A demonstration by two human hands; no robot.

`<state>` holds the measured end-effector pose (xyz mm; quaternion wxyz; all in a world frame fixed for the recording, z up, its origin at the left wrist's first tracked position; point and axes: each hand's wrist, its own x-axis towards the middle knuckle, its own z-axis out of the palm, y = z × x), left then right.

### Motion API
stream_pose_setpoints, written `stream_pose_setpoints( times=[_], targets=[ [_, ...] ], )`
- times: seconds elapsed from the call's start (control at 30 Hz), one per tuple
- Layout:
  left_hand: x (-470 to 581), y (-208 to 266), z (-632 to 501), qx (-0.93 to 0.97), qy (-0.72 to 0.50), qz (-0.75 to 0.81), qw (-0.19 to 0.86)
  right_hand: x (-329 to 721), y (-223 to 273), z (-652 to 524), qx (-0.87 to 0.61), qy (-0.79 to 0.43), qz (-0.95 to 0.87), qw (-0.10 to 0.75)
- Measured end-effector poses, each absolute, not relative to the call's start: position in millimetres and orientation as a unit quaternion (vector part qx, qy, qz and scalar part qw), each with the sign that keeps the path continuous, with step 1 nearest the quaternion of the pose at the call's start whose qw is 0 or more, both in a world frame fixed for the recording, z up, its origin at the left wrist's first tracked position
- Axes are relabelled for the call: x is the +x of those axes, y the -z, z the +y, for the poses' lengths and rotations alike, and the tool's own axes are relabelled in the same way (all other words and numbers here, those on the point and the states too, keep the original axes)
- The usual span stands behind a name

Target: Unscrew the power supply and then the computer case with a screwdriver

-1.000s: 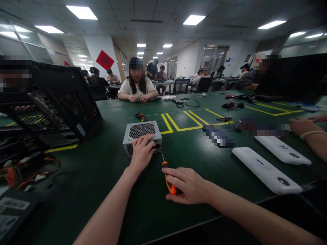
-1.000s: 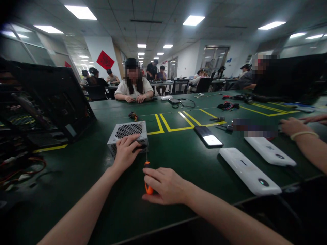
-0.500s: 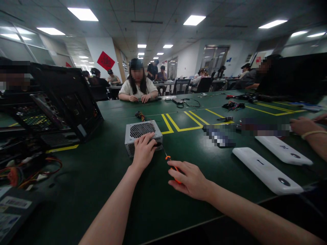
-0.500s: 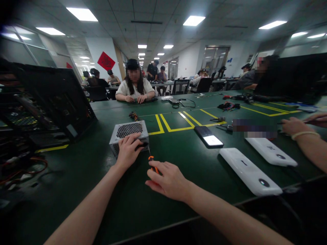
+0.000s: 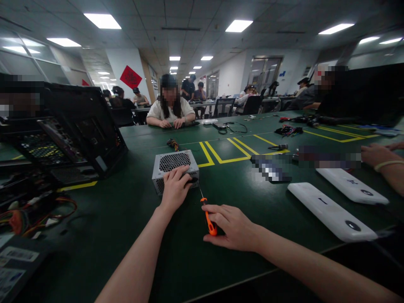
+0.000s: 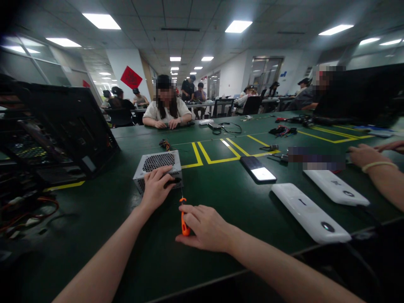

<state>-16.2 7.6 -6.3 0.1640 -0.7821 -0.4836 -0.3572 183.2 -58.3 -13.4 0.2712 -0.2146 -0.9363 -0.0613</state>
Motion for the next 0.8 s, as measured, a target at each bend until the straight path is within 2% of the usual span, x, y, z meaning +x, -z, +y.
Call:
stream_pose_setpoints(
  times=[0.17,0.43,0.8],
  targets=[
    [-15.8,7.1,7.8,-0.779,0.361,-0.485,0.163,182.2,7.0,-60.7,-0.218,0.082,-0.945,0.228],
    [-14.7,6.8,6.9,-0.781,0.356,-0.485,0.168,182.9,11.3,-57.7,-0.211,0.052,-0.943,0.252],
    [-14.1,2.5,2.5,-0.791,0.327,-0.488,0.171,183.6,5.3,-62.3,-0.215,0.015,-0.95,0.227]
  ],
)
